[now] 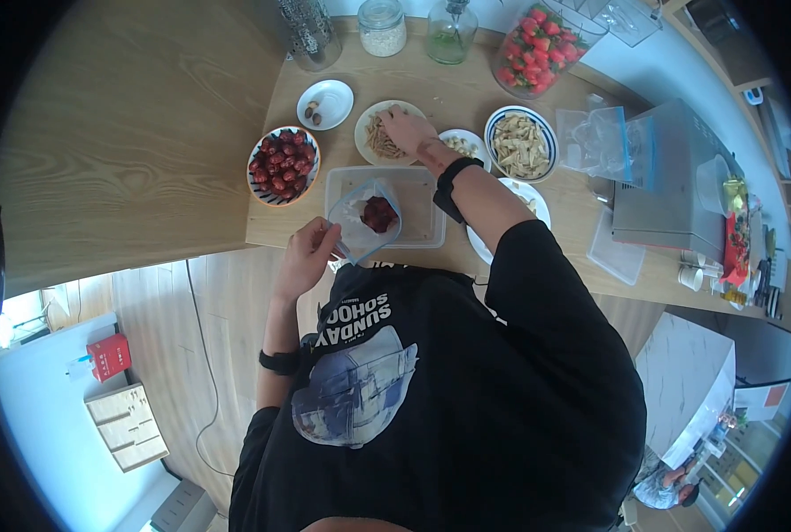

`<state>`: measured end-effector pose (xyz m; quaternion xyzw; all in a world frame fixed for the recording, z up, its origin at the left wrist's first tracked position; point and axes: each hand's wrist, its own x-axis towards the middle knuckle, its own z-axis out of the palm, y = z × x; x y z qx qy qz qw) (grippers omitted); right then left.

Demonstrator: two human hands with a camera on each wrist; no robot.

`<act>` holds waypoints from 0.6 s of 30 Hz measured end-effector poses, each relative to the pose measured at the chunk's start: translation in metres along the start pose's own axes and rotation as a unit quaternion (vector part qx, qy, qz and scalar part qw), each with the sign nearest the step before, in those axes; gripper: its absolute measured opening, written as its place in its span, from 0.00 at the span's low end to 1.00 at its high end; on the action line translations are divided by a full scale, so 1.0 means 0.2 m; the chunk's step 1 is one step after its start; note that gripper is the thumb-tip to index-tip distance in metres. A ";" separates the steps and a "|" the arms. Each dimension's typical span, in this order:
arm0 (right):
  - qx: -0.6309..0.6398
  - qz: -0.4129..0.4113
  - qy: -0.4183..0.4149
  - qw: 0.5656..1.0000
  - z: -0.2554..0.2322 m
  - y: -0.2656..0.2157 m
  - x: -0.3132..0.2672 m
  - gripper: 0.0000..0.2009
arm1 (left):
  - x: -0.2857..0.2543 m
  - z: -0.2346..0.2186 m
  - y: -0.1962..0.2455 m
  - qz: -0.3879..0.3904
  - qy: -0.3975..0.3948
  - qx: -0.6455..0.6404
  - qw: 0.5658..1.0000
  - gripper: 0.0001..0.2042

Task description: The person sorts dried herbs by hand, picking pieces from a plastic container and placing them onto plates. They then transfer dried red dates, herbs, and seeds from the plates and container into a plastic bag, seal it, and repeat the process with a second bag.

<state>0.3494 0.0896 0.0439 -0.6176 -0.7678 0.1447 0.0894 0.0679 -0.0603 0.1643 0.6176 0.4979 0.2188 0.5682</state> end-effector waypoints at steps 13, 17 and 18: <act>0.193 0.076 0.048 0.977 -0.11 0.00 0.01 0.20 | 0.03 0.00 0.02 -0.013 -0.024 -0.005 1.000 0.16; 0.254 0.055 0.094 0.961 -0.34 -0.17 -0.15 0.21 | 0.06 0.02 0.00 -0.012 -0.025 -0.020 0.999 0.16; 0.344 0.056 0.044 0.936 -0.40 -0.21 -0.20 0.21 | 0.07 0.03 -0.01 -0.009 -0.012 -0.030 0.999 0.16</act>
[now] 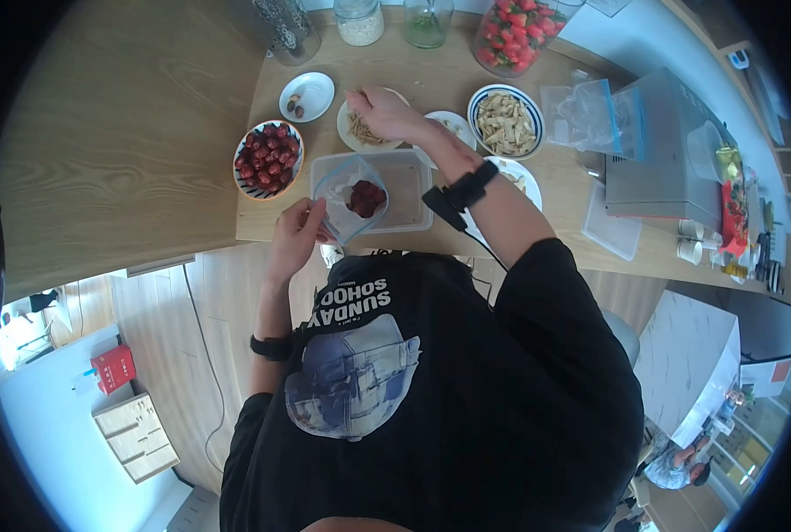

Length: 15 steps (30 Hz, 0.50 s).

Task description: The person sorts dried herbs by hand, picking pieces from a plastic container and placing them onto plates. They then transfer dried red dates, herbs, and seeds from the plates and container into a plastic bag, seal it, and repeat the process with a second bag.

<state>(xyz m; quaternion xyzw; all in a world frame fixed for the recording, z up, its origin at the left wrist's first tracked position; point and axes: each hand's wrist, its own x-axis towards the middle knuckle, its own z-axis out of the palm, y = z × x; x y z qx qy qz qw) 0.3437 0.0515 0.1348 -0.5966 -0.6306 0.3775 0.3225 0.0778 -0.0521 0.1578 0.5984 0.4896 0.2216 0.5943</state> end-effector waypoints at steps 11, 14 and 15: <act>-0.137 -0.165 -0.127 0.969 0.30 -0.14 -0.48 0.15 | 0.00 0.04 0.02 -0.024 0.032 -0.002 0.999 0.20; -0.136 -0.118 -0.128 0.975 0.31 -0.15 -0.50 0.14 | -0.01 0.05 0.02 -0.027 0.046 -0.002 0.999 0.19; -0.137 -0.117 -0.142 0.973 0.31 -0.15 -0.50 0.14 | -0.02 0.06 0.01 -0.017 0.045 0.002 0.999 0.18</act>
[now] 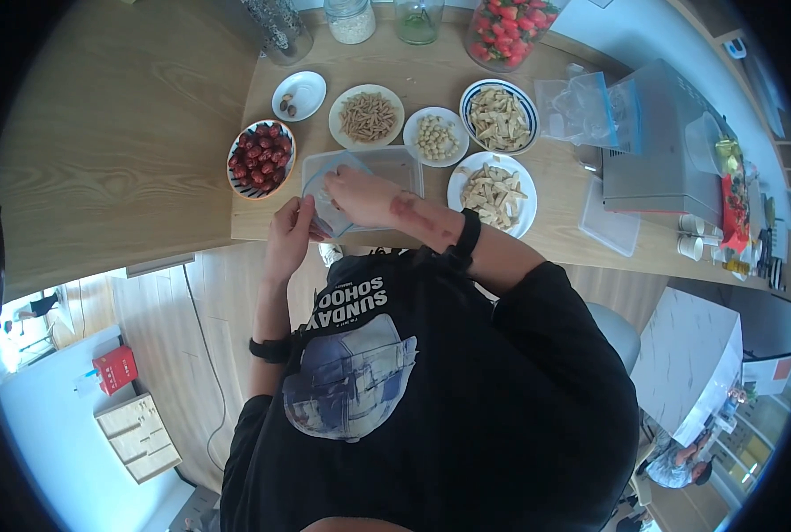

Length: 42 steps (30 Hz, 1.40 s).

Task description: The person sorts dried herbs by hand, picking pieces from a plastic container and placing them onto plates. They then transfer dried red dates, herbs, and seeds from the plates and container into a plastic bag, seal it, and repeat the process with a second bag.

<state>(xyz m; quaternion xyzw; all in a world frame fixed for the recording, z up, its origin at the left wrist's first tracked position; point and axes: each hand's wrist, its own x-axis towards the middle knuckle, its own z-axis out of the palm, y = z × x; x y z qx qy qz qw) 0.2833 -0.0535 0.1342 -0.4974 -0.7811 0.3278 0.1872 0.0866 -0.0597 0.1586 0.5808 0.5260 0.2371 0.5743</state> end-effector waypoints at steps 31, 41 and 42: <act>-0.154 0.074 -0.002 0.985 -0.13 0.82 0.50 0.19 | -0.18 0.02 -0.09 0.066 0.014 0.002 0.998 0.11; -0.101 0.065 0.060 0.991 -0.17 0.81 0.49 0.12 | -0.18 0.02 -0.02 0.071 0.021 0.012 0.997 0.11; -0.101 0.066 0.062 0.991 -0.17 0.83 0.50 0.12 | -0.18 0.02 -0.01 0.063 0.025 0.010 0.998 0.11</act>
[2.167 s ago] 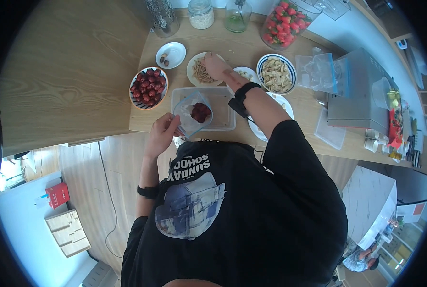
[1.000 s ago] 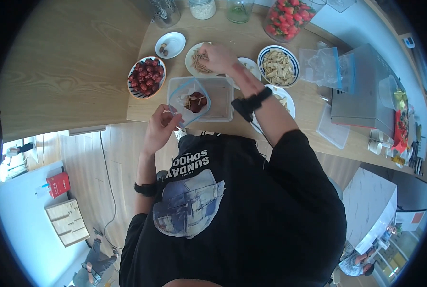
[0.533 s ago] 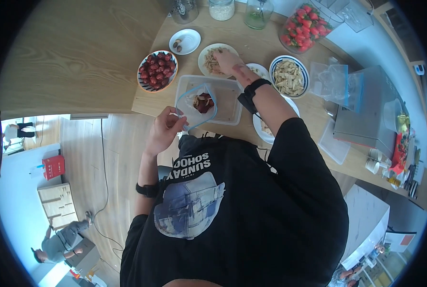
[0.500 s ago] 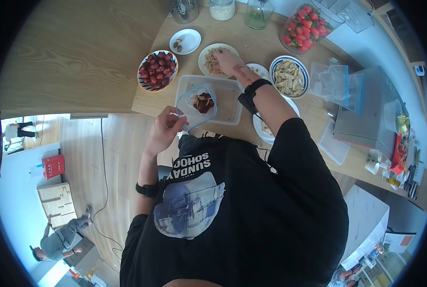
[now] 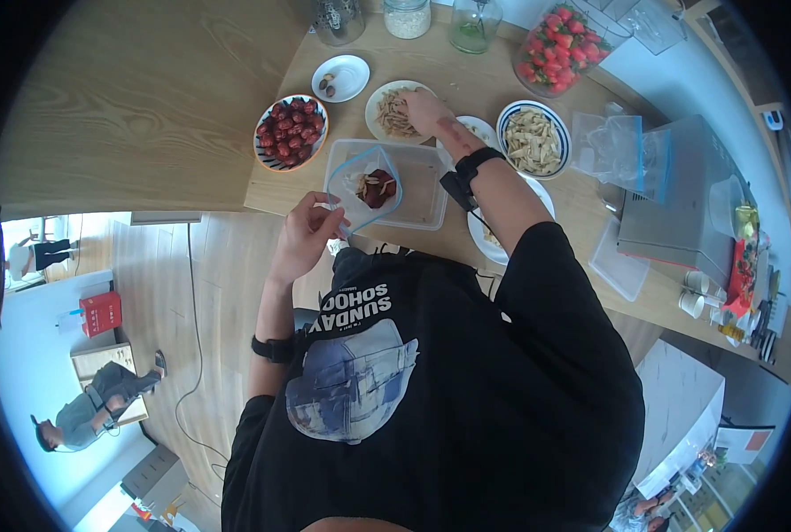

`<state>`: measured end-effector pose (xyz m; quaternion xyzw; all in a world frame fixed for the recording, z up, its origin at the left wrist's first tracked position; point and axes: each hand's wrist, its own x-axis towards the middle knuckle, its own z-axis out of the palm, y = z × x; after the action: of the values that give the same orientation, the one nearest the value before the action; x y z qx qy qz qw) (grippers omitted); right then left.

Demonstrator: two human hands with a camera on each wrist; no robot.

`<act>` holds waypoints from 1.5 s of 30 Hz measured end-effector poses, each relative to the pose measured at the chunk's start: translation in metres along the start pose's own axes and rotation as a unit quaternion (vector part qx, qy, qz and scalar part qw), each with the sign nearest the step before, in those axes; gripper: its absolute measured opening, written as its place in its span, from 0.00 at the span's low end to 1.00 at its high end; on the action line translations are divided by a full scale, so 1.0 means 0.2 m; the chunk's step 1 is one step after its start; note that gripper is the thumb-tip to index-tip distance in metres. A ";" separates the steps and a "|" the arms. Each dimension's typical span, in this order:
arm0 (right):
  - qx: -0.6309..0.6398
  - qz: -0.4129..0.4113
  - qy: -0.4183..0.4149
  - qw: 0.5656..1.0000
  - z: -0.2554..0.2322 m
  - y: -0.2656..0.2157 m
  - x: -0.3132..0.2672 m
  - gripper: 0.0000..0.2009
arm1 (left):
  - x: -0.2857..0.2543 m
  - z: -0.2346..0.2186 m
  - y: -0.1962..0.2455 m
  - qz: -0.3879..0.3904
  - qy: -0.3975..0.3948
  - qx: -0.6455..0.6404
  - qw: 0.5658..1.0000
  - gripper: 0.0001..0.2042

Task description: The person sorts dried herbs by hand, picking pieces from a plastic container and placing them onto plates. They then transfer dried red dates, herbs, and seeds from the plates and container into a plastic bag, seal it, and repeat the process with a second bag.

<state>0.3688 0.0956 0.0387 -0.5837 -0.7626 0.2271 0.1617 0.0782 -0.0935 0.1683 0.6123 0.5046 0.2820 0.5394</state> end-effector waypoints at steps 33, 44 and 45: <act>0.103 -0.190 -0.087 0.973 -0.29 -0.80 -0.67 0.10 | 0.06 0.01 -0.03 -0.033 0.009 -0.036 0.999 0.17; -0.069 0.138 0.184 0.971 -0.14 0.02 -0.70 0.19 | 0.04 0.00 -0.03 -0.031 0.002 -0.049 0.998 0.16; -0.104 0.129 0.160 0.973 -0.13 0.02 -0.70 0.21 | 0.04 0.00 -0.03 -0.028 0.000 -0.050 0.998 0.16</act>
<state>0.4231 -0.0343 0.0604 -0.7197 -0.6643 0.0697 0.1893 0.0788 -0.0863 0.1608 0.5701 0.5071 0.2915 0.5770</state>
